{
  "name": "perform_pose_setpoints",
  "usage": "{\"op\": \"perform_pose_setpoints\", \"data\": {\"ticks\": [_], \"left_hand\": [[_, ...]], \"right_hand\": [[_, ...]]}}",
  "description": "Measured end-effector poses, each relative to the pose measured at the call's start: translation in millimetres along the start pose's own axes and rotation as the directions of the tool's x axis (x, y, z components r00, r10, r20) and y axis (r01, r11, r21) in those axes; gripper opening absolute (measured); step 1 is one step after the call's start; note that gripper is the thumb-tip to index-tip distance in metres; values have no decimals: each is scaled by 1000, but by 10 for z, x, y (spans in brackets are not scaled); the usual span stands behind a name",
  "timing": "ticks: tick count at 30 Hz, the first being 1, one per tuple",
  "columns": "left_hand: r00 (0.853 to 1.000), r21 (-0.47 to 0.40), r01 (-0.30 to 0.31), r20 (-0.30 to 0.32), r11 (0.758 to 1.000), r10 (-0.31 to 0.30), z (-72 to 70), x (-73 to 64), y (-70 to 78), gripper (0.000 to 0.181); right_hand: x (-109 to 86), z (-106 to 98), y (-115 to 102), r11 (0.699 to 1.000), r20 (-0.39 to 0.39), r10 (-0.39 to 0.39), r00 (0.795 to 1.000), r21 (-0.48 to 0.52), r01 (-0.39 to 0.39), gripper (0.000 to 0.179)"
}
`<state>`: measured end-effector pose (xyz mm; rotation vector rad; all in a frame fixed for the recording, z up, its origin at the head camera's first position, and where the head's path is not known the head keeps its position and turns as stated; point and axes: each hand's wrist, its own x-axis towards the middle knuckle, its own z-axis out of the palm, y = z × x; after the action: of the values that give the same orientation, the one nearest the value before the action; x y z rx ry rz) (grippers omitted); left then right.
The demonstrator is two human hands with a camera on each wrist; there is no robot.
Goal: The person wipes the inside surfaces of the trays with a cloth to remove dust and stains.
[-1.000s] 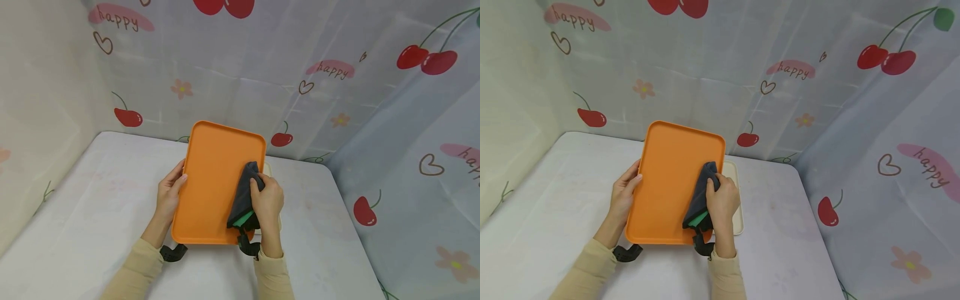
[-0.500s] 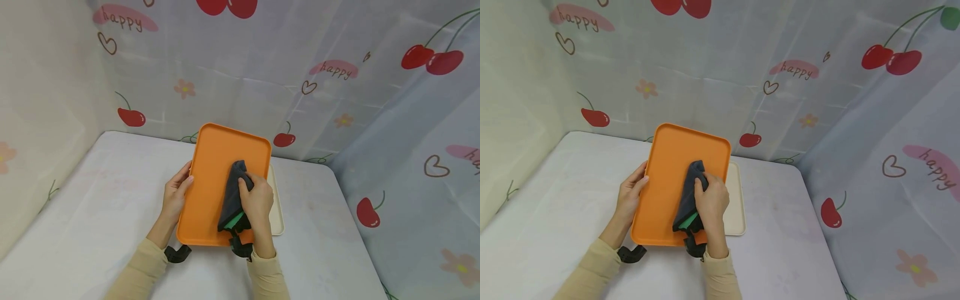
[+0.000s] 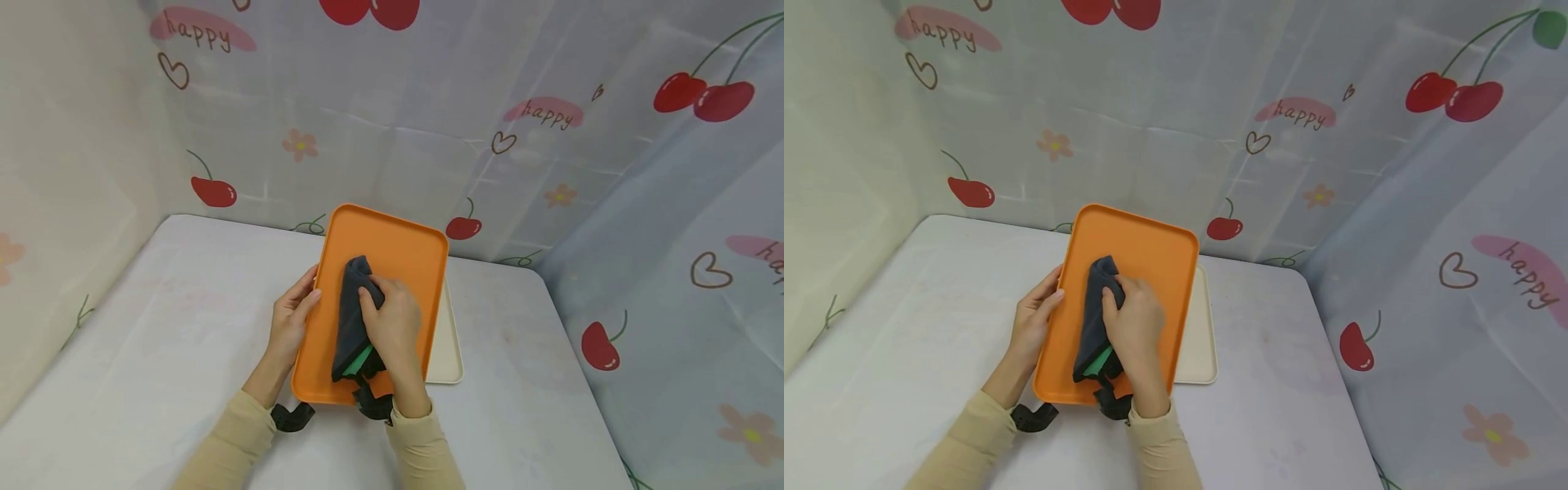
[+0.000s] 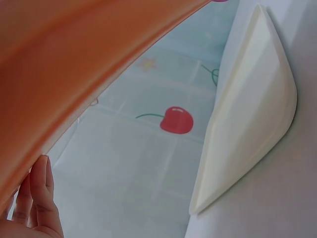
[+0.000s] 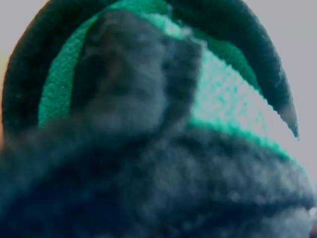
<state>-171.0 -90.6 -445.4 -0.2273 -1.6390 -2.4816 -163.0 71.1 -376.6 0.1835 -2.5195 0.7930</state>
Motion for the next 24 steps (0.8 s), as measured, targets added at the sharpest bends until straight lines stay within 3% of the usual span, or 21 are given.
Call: {"op": "perform_pose_setpoints", "data": {"ticks": [12,24], "left_hand": [[999,-65,-3,43,998,5,46,-31,0,50],[999,-67,-14,48,998,17,14,-29,-27,49]], "right_hand": [[-26,47,-175,993,52,-111,992,-25,112,27],[-43,79,-188,991,84,-133,988,29,131,27]]}}
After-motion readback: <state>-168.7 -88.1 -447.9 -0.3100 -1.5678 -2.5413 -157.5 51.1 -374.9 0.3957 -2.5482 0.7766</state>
